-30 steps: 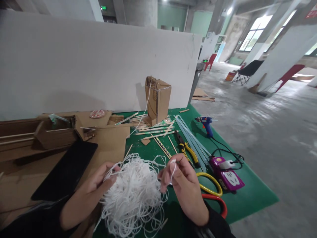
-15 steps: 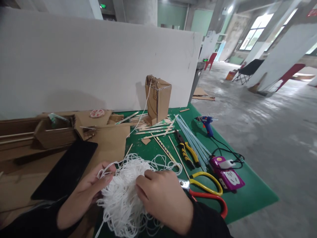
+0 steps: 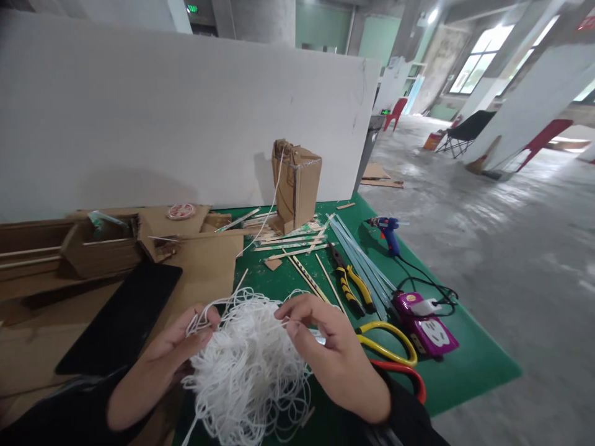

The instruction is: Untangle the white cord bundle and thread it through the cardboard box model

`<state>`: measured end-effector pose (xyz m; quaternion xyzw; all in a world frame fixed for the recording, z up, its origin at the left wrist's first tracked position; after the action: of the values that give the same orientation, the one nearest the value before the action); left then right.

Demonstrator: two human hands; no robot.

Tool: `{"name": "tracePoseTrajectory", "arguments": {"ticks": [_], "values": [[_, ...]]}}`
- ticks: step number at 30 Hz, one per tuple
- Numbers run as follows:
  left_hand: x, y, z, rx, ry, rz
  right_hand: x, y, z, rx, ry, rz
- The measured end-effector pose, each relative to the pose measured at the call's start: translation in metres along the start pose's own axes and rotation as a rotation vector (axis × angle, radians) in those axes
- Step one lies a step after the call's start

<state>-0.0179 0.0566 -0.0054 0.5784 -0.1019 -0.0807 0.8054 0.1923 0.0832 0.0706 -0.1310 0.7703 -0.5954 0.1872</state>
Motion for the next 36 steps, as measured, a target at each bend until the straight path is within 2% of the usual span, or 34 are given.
{"name": "tracePoseTrajectory", "arguments": {"ticks": [5,9,14,18,22,24,28,30,34,36], "values": [[0.006,0.005,0.002,0.021,-0.033,-0.130,0.013,0.017,-0.004,0.086,-0.023,-0.483],[0.012,0.006,0.003,0.062,-0.058,-0.327,0.024,0.024,-0.006,0.113,-0.039,-0.682],[0.025,0.016,0.004,0.149,-0.075,-0.425,0.039,0.029,-0.008,0.187,-0.052,-0.828],[0.026,0.029,0.004,0.220,0.004,-0.481,0.046,0.029,-0.009,0.199,-0.067,-0.850],[0.027,0.029,0.006,0.253,0.000,-0.472,0.046,0.033,-0.009,0.210,-0.049,-0.823],[0.027,0.028,0.007,0.262,-0.003,-0.474,0.041,0.039,-0.009,0.207,0.001,-0.742],[0.026,0.025,0.010,0.261,-0.014,-0.482,0.020,0.049,-0.006,0.177,0.190,-0.522],[0.028,0.025,0.009,0.258,-0.026,-0.487,0.014,0.051,-0.005,0.156,0.241,-0.489],[0.030,0.024,0.008,0.250,-0.026,-0.490,0.009,0.049,-0.006,0.124,0.282,-0.487],[0.030,0.025,0.008,0.252,-0.021,-0.483,0.010,0.048,-0.007,0.135,0.256,-0.459]]}}
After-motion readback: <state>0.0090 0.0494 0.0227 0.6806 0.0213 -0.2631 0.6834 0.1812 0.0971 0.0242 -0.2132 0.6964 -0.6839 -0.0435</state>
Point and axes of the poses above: each hand's wrist, its own z-axis away from the middle knuckle, its own x-axis out of the palm, y = z × x, the point moved 8 cm from there along -z, towards the middle knuckle, and after that the axes turned 3 degrees about -y, right-handed, at the moved point
